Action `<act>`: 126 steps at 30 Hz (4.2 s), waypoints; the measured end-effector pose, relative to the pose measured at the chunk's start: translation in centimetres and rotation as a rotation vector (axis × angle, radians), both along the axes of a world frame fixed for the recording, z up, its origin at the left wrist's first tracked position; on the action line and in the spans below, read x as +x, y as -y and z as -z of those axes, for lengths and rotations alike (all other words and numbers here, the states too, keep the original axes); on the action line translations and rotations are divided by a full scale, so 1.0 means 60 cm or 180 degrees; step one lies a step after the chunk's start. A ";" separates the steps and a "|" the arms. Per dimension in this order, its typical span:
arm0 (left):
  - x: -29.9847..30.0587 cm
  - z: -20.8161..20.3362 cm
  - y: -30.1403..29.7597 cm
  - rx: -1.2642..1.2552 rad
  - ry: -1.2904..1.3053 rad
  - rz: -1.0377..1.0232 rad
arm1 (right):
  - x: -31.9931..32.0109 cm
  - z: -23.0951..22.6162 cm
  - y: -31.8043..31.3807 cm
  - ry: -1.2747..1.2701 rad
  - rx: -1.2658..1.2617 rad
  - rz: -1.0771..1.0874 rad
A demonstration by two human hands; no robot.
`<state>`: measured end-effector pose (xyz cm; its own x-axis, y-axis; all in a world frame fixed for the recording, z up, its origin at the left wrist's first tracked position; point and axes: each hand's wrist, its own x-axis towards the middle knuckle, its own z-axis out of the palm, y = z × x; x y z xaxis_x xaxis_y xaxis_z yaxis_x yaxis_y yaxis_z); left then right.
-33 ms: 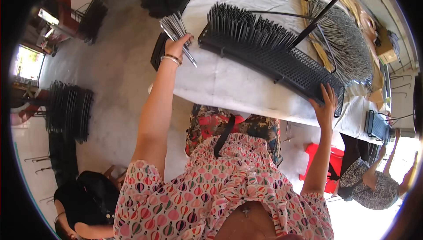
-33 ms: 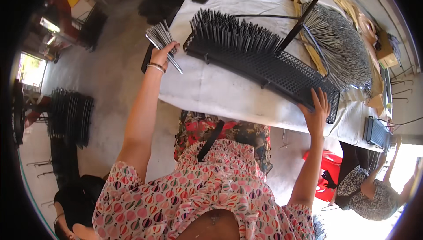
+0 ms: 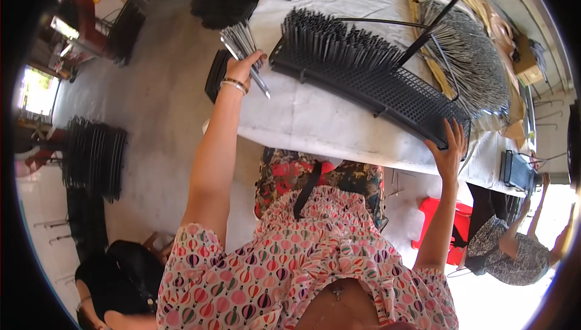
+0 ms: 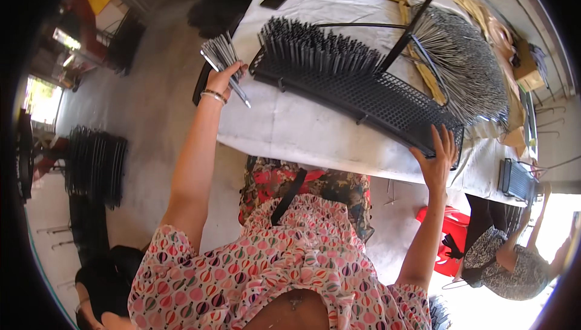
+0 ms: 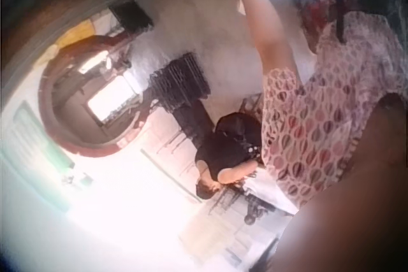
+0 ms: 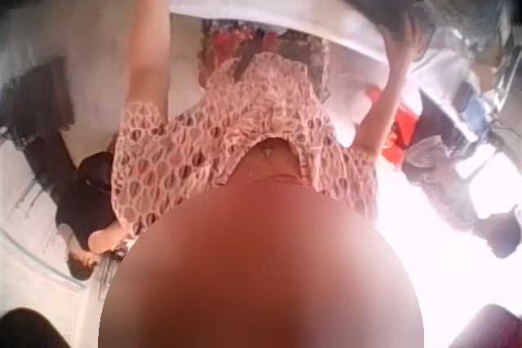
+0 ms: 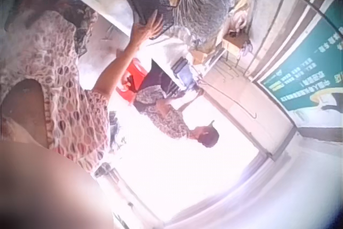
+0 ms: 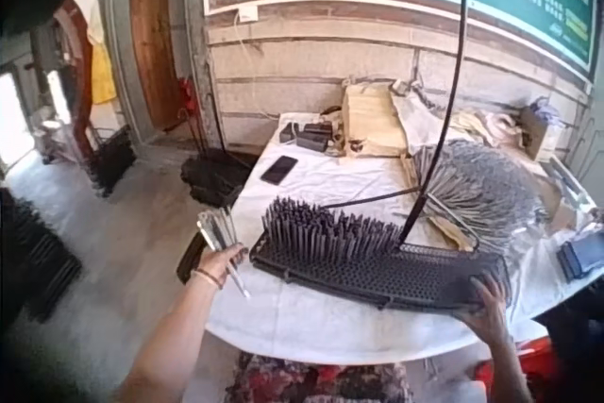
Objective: Manually inserting metal pins into a black perforated base to assemble an industrial brush.
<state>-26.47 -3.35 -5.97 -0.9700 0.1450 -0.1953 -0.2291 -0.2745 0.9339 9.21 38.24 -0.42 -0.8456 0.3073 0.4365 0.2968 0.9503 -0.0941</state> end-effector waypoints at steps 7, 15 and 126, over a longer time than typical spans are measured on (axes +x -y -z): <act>0.017 -0.004 0.002 0.0571 0.0229 -0.0074 | 0.048 0.086 -0.095 -0.1571 -0.0806 0.0980; 0.135 0.029 -0.009 -0.0961 -0.1108 -0.0676 | 0.048 0.061 -0.136 -0.1328 -0.1646 0.1914; 0.338 -0.125 -0.167 0.0860 0.1113 0.1855 | -0.197 -0.141 0.189 -0.1295 -0.4285 -0.0919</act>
<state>-6.21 6.70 1.51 -0.6081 0.7055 -0.3639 -0.6806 -0.2275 0.6964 -2.63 26.87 8.04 -0.8378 0.5158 0.1791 -0.1530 0.0931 -0.9838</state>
